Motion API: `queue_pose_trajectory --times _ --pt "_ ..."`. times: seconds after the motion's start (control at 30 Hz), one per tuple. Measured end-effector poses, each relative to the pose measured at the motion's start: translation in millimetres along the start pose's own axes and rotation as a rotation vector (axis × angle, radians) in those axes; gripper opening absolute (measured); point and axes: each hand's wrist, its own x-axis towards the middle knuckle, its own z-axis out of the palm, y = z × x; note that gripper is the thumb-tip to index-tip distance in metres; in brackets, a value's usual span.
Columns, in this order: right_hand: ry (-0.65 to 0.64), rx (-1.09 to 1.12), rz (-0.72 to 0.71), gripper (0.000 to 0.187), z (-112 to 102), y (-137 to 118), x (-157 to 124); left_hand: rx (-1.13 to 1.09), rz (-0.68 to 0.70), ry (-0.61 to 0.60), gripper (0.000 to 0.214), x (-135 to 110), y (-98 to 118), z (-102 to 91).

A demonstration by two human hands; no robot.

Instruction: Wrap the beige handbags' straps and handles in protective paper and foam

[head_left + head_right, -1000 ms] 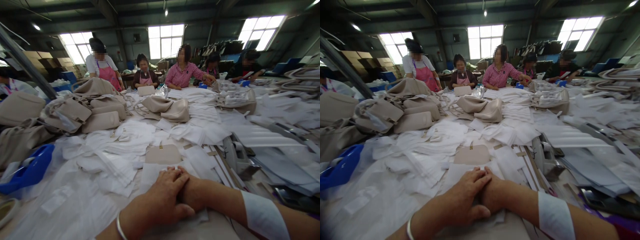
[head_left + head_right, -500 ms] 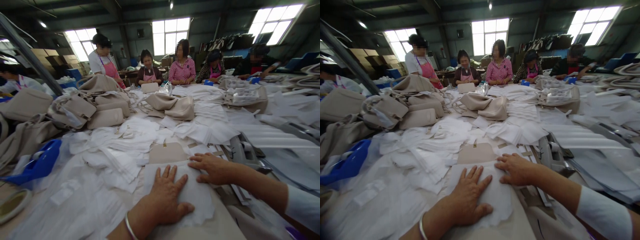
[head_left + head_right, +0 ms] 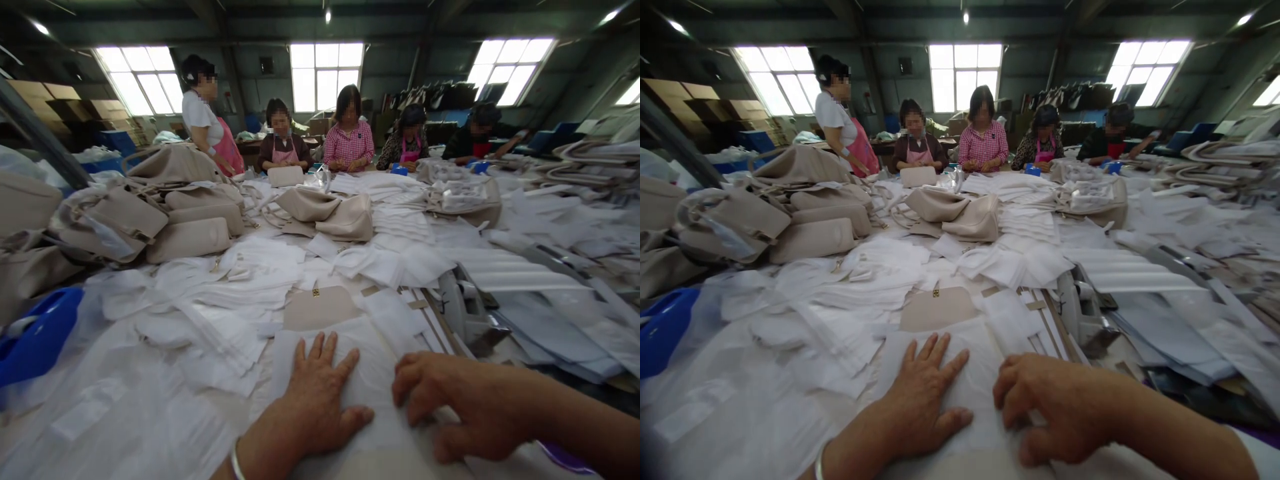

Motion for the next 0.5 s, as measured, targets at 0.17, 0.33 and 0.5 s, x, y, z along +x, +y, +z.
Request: queue_pose_trajectory --times 0.17,0.33,0.5 --pt "0.076 0.049 0.093 0.024 -22.0 -13.6 -3.0 0.002 -0.012 -0.011 0.089 0.8 2.2 -1.5" --pt "0.300 -0.077 0.137 0.064 5.4 -6.8 59.2 -0.003 0.006 -0.022 0.088 -2.8 7.7 -5.0" --pt "0.069 -0.169 0.324 0.104 41.1 25.8 79.6 -0.051 0.045 -0.025 0.093 -6.0 1.4 -7.9"
